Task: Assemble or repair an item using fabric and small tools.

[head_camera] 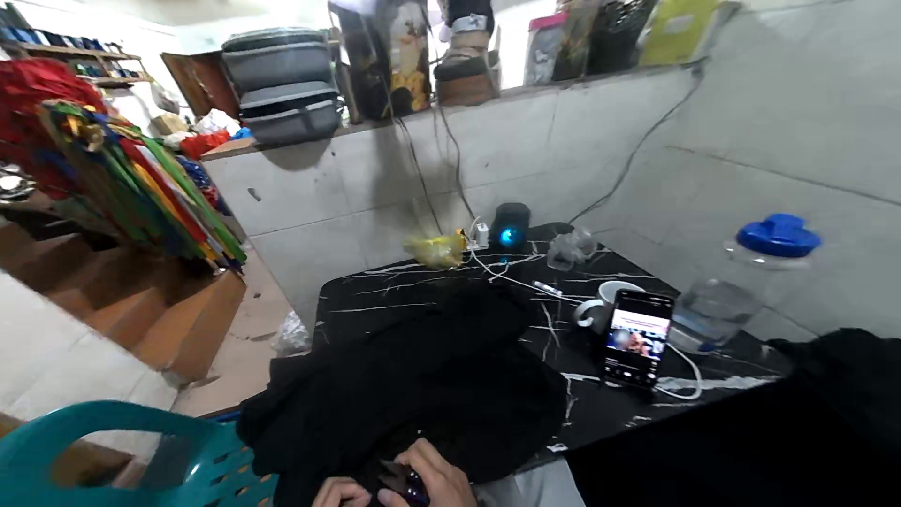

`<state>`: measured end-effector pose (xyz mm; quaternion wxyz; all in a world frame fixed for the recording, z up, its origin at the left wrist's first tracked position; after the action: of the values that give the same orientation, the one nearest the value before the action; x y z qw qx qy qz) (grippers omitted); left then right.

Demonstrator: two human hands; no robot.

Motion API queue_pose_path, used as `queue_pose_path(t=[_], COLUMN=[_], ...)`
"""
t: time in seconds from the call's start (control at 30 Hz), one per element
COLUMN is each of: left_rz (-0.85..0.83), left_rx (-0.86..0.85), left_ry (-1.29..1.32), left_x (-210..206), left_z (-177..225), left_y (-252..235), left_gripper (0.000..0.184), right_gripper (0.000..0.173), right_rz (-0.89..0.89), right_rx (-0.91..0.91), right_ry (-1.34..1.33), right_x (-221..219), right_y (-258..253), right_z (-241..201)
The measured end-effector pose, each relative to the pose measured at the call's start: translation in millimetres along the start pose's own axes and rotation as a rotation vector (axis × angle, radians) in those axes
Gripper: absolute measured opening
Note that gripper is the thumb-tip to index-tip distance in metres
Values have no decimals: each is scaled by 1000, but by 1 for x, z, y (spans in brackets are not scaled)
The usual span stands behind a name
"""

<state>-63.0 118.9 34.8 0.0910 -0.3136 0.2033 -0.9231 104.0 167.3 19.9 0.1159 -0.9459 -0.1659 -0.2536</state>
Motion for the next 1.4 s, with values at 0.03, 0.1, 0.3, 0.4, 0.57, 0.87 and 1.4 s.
queue_pose_path(t=[0.03,0.1,0.3,0.4,0.57,0.87,1.4], left_rz=[-7,-51,-99,-82,-23,-5,32], left_rx=[-16,-48,-60,-27,-101,-149,-76], left_ry=[45,81,-283,-411,-465,-402,-99], left_x=[0,-2,-55,-82,-88,-75,-52], left_z=[3,12,24,5,-2,-3,-1], left_y=[-2,-10,-56,-73,-72,-62,-69], left_gripper=[19,24,23,21,8,15,10], right_gripper=[41,29,31,33,34,35,40], right_rz=[25,99,82,42,53,55,275], right_rx=[-2,27,-101,-191,-194,-172,123], right_ry=[7,36,273,303,305,277,345], right_x=[6,20,44,42,38,37,45], right_y=[0,-4,-42,-54,-50,-48,-31], right_z=[0,3,37,57,61,64,35])
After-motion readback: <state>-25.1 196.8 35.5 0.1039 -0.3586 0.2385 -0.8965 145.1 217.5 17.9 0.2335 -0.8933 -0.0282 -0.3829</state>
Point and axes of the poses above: each hand's wrist, its own y-axis away from the middle knuckle, its own x-axis out of the back of the hand, z = x × y, the point moved 9 cm from there along -y, towards the middle knuckle, and after that the axes turned 2 degrees about y, right-handed, at the moved point
